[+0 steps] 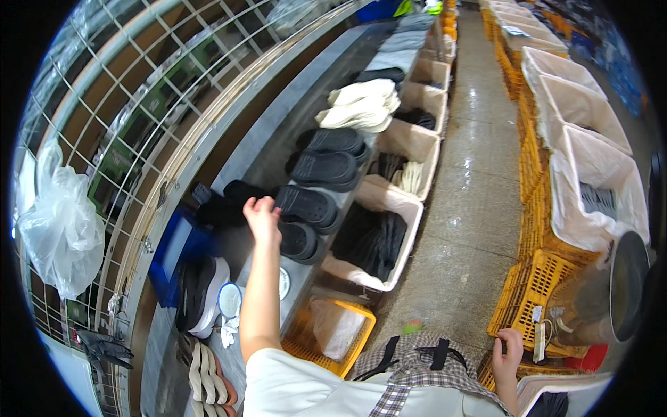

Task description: The person picks up pairs of slippers from a shelf, inspects them, and places them into a large white sack inside a yellow crate. The person handles black and beige slippers, occasionally turning them over before placing them into the sack.

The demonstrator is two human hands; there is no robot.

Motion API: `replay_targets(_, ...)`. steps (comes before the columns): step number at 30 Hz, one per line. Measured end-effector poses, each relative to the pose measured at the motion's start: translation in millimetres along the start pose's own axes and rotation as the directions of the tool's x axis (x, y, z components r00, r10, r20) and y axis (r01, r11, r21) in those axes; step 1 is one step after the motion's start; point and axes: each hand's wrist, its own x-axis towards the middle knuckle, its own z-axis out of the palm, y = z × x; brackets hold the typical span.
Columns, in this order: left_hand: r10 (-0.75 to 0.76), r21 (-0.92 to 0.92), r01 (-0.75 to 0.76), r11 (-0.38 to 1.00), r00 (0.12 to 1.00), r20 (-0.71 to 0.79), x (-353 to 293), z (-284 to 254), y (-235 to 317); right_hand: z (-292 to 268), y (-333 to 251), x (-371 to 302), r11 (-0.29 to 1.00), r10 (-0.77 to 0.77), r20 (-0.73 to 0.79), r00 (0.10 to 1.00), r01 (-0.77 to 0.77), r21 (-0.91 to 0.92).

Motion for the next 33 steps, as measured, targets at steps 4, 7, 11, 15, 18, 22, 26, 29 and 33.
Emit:
replay_targets(4, 0.007, 0.076, 0.042, 0.996, 0.833, -0.554, 108, -86, -34, 56, -22, 32, 1.0, -0.01, 0.144, 0.99, 0.011, -0.004)
replay_targets(7, -0.021, 0.314, 0.248, 0.917, 0.813, -0.582, 140, -124, -54, 82, -31, 50, 1.0, -0.02, 0.218, 0.976, 0.024, -0.012)
replay_targets(11, 0.19, 0.885, 0.402, 0.235, 0.874, -0.447, 167, -132, -53, 103, -43, 71, 0.998, 0.008, 0.299, 0.954, 0.01, -0.058)
replay_targets(15, 0.002, 0.876, 0.48, 0.041, 0.877, -0.481, 192, -106, -66, 120, -50, 92, 0.997, -0.013, 0.367, 0.93, 0.04, -0.065)
replay_targets(18, -0.03, 0.862, 0.507, 0.016, 0.862, -0.506, 201, -105, -81, 133, -52, 102, 0.995, 0.074, 0.432, 0.899, -0.038, -0.093)
replay_targets(22, 0.289, 0.855, 0.505, 0.118, 0.806, -0.517, 211, -131, -90, 144, -54, 108, 0.996, -0.002, 0.453, 0.891, 0.041, -0.075)
replay_targets(26, 0.279, 0.829, 0.514, 0.222, 0.781, -0.559, 223, -161, -98, 151, -54, 111, 0.997, -0.023, 0.486, 0.874, 0.055, -0.052)
replay_targets(29, 0.261, 0.752, 0.486, 0.445, 0.733, -0.628, 236, -165, -100, 157, -54, 117, 0.992, -0.074, 0.513, 0.855, 0.113, -0.047)
replay_targets(33, 0.356, 0.538, 0.027, 0.843, 0.722, -0.593, 246, -136, -63, 170, -62, 149, 0.969, -0.2, 0.498, 0.843, 0.245, -0.026)
